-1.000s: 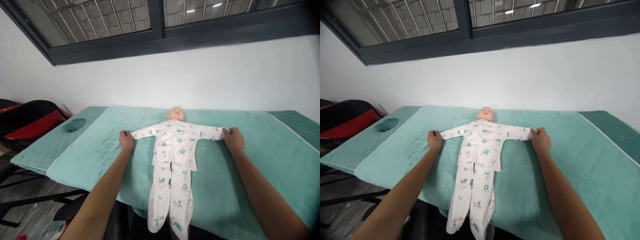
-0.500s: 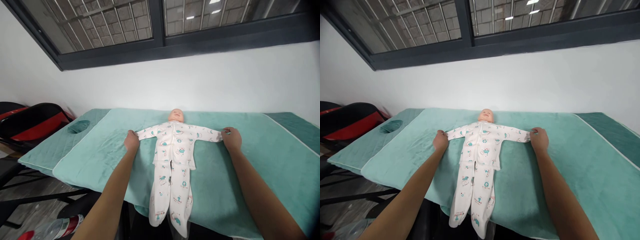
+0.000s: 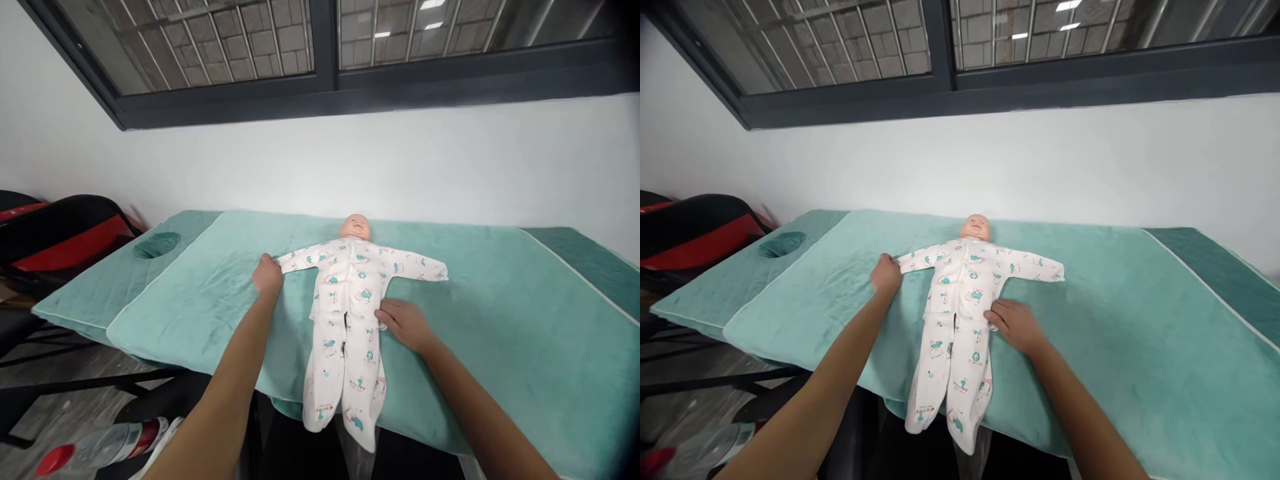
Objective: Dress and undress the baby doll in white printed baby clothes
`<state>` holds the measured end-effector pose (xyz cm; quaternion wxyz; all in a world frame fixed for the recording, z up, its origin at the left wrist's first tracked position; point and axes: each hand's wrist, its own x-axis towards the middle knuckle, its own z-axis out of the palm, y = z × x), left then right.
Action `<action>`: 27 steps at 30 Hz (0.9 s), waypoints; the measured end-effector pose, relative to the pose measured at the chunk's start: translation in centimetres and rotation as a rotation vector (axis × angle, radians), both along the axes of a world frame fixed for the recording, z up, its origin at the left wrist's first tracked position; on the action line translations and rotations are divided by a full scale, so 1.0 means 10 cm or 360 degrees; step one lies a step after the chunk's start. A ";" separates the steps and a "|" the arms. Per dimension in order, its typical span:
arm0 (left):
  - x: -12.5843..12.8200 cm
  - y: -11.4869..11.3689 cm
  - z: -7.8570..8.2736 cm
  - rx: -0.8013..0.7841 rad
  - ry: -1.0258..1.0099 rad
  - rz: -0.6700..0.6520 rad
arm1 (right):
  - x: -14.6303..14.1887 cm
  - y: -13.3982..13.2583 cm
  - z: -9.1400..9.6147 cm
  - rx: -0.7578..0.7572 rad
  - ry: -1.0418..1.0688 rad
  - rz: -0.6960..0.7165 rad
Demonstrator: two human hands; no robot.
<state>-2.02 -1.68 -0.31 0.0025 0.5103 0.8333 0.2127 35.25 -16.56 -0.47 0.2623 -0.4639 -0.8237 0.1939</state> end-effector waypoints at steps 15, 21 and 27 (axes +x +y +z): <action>-0.04 0.00 -0.03 -0.0003 -0.0009 -0.0043 | -1.61 -1.90 -0.18 0.0822 0.0131 -0.0599; -0.05 -0.02 -0.03 0.0014 -0.0043 -0.0065 | -1.73 -1.77 -0.08 0.0645 0.0216 -0.0621; -0.07 0.00 -0.05 0.0018 -0.0073 -0.0084 | -1.55 -1.88 0.12 0.0783 0.0428 -0.0306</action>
